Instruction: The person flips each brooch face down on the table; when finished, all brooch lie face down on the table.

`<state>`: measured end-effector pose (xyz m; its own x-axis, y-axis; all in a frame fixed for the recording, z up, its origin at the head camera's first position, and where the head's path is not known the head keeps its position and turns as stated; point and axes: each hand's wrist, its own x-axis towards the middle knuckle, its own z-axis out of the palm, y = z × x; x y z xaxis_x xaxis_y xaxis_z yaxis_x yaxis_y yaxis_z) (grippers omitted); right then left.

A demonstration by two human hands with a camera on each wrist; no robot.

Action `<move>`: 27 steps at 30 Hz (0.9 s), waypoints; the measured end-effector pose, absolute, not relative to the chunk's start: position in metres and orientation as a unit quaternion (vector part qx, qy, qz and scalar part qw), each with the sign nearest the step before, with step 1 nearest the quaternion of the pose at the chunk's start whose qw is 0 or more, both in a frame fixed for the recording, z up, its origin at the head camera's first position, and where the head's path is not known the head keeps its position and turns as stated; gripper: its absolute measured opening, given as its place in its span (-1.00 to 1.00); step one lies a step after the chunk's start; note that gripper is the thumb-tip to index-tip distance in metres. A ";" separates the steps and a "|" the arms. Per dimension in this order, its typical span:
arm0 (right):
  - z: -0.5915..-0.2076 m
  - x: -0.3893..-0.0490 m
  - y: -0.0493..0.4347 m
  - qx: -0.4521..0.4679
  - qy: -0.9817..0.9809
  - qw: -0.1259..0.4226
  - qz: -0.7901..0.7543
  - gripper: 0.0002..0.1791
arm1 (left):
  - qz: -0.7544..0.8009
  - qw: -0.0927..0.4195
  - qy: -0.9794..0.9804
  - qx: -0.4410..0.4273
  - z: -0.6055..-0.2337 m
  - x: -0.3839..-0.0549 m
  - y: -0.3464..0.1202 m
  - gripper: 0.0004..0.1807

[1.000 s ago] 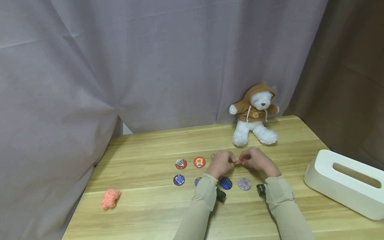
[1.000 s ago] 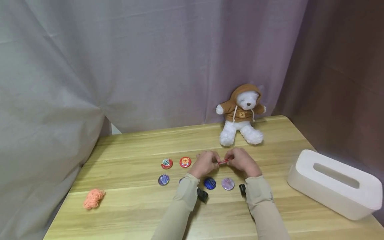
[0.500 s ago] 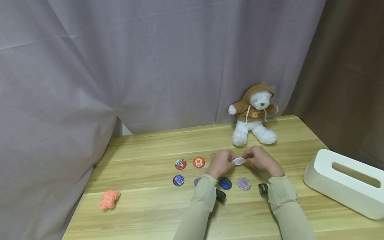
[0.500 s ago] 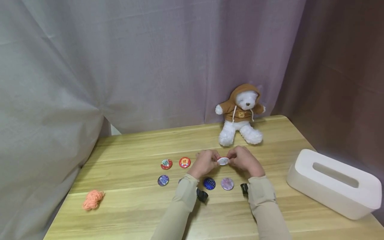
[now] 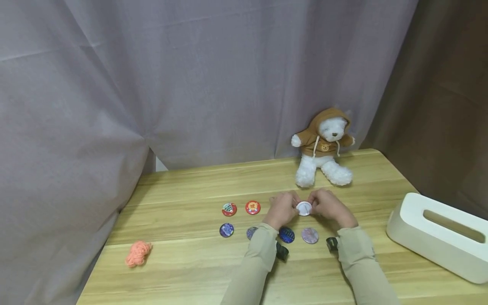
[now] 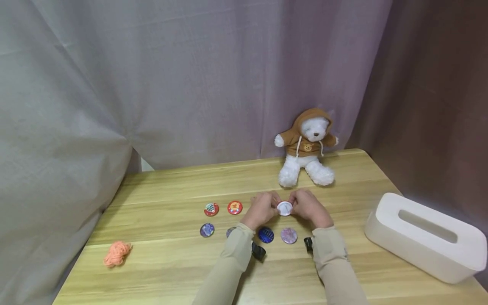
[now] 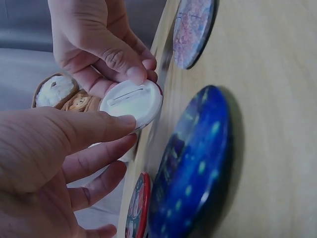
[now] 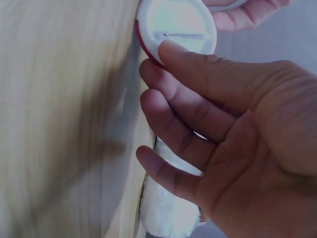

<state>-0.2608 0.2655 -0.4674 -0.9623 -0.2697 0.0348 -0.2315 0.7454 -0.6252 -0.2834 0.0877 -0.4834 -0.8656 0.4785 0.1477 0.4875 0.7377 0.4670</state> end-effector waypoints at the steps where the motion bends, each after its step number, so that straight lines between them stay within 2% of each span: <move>1: -0.469 -0.261 0.265 -0.129 0.934 0.029 -0.330 -0.82 | -0.255 0.009 -0.932 -0.256 -0.484 -0.283 0.088 -0.88; 10: -0.470 -0.261 0.263 -0.109 0.941 0.016 -0.319 -0.68 | -0.259 0.009 -0.936 -0.237 -0.486 -0.282 0.091 -0.72; 17: -0.472 -0.263 0.260 -0.106 0.949 0.021 -0.296 -0.64 | -0.241 0.007 -0.943 -0.230 -0.489 -0.281 0.093 -0.70; 27: -0.473 -0.264 0.259 -0.111 0.951 0.011 -0.287 -0.68 | -0.227 0.035 -0.943 -0.239 -0.489 -0.281 0.094 -0.83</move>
<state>-0.2636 0.2585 -0.4728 -0.9752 -0.2172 0.0422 -0.2043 0.8108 -0.5486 -0.2806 0.0940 -0.4893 -0.8829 0.4355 0.1756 0.4677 0.7820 0.4119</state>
